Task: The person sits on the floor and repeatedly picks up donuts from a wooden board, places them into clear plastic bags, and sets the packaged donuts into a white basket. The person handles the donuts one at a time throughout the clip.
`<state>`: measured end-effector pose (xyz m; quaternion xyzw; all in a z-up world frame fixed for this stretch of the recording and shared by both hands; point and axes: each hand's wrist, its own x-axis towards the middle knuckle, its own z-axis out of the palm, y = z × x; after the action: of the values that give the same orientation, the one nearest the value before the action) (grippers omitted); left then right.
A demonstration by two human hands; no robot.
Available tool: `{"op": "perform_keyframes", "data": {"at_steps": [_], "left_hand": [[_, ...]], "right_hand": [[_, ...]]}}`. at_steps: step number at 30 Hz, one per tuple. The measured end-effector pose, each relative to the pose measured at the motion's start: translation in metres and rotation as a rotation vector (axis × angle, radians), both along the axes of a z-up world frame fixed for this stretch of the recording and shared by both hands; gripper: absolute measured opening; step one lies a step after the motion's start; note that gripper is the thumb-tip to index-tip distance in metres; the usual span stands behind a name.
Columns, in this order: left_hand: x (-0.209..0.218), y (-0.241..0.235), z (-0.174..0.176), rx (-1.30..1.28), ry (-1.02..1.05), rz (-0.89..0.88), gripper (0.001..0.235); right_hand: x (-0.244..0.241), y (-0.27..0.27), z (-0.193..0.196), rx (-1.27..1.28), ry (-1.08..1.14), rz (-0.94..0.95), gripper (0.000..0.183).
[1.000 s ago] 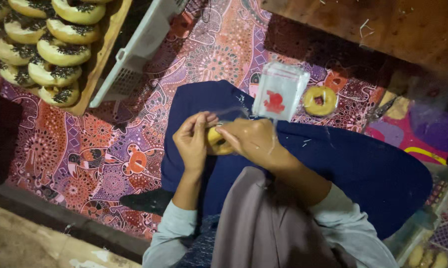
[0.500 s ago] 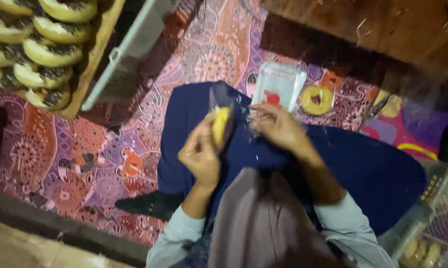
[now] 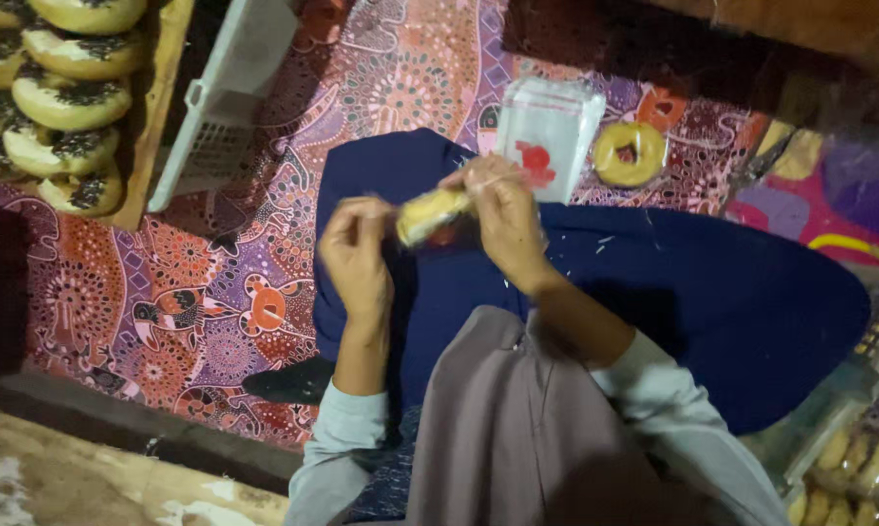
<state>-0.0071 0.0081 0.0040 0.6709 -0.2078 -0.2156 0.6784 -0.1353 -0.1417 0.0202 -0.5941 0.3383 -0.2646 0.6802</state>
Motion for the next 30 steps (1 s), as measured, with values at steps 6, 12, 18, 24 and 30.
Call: {"op": "perform_keyframes", "data": {"at_steps": [6,12,18,24,30], "left_hand": [[-0.002,-0.003,0.008,0.262,-0.351,0.098,0.027],[-0.022,-0.016,-0.015,0.335,-0.555,-0.080,0.012],[-0.060,-0.155,-0.066,0.210,-0.534,-0.522,0.014],[-0.041,-0.233,-0.155,0.580,-0.712,-0.770,0.048],[-0.040,-0.220,-0.146,0.574,-0.913,-0.805,0.033]], "right_hand": [[-0.011,0.022,-0.085,-0.484,0.062,-0.116,0.020],[-0.031,0.011,-0.183,-0.268,0.136,-0.140,0.013],[-0.109,-0.124,-0.211,0.219,0.354,-0.437,0.040],[-0.177,-0.166,-0.160,-0.892,0.854,-0.456,0.038],[-0.129,-0.173,-0.104,-0.424,0.764,-0.358,0.025]]}}
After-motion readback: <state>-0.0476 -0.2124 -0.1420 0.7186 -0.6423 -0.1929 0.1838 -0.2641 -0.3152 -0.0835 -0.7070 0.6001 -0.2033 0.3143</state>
